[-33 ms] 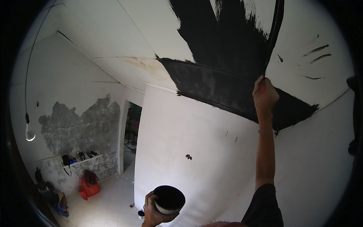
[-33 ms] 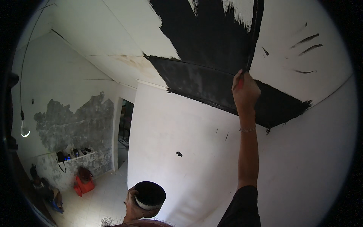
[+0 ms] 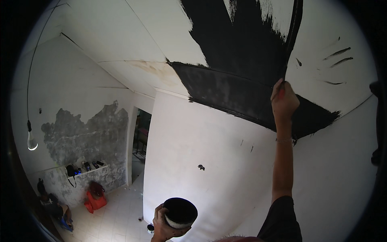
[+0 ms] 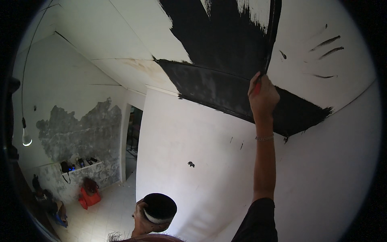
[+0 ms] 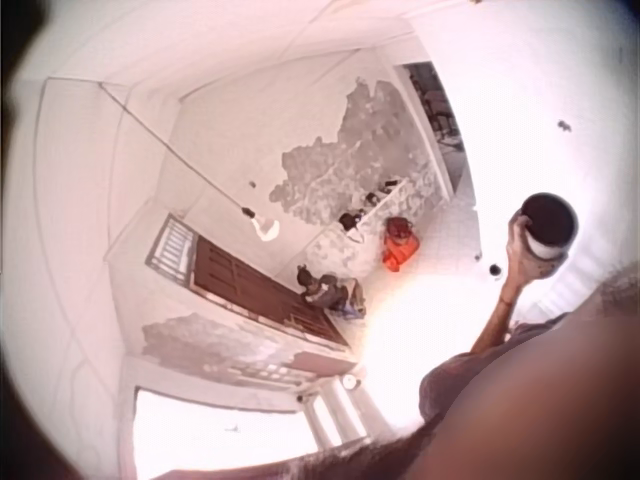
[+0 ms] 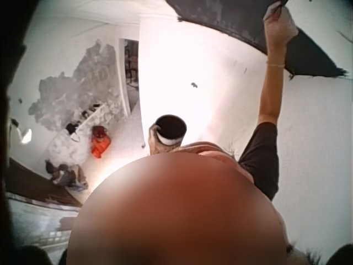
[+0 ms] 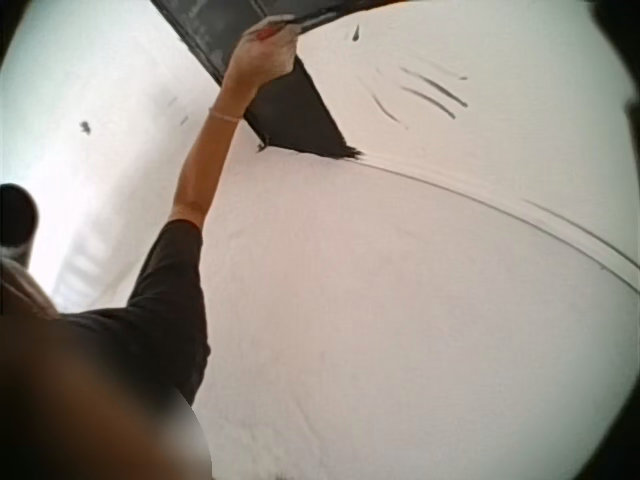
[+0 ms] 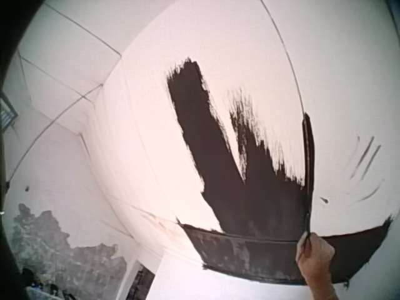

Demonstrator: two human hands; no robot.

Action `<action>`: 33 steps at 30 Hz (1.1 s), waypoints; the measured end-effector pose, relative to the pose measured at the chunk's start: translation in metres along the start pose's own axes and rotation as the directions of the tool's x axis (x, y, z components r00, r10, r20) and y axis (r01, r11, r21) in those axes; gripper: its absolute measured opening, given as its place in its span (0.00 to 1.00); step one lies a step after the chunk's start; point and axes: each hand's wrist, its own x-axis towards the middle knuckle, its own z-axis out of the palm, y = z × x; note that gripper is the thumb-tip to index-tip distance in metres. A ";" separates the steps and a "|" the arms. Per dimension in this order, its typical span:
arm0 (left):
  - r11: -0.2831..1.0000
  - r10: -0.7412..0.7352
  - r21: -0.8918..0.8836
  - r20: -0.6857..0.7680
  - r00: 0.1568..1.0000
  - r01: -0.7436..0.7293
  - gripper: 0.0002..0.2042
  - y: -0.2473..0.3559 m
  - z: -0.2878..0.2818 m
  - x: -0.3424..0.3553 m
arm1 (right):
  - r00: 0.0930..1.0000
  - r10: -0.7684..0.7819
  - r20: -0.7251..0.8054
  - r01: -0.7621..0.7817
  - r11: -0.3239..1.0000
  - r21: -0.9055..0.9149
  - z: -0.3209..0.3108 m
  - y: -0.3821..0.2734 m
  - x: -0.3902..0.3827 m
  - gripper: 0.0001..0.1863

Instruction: The person paints a white ceiling with black paint using a brush and a small container. They repeatedly dip the brush into the container and apply paint in broad strokes across the ceiling surface.

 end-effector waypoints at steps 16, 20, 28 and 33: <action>1.000 0.001 0.021 -0.014 1.000 -0.001 0.51 -0.005 -0.007 -0.008 | 0.993 0.031 -0.118 -0.042 0.995 -0.093 0.023 -0.033 0.076 0.12; 1.000 -0.007 -0.012 -0.011 1.000 0.007 0.51 0.000 -0.007 -0.005 | 0.975 0.101 -0.198 -0.074 0.987 0.142 0.002 -0.004 0.073 0.11; 0.999 -0.009 -0.031 0.015 1.000 0.010 0.51 0.009 -0.003 0.000 | 0.922 0.154 -0.354 -0.056 0.961 0.272 -0.016 0.034 0.080 0.10; 0.999 -0.043 -0.008 0.036 0.998 0.043 0.51 0.015 -0.001 0.003 | 0.856 0.152 -0.495 0.059 0.921 0.385 -0.014 0.022 0.108 0.09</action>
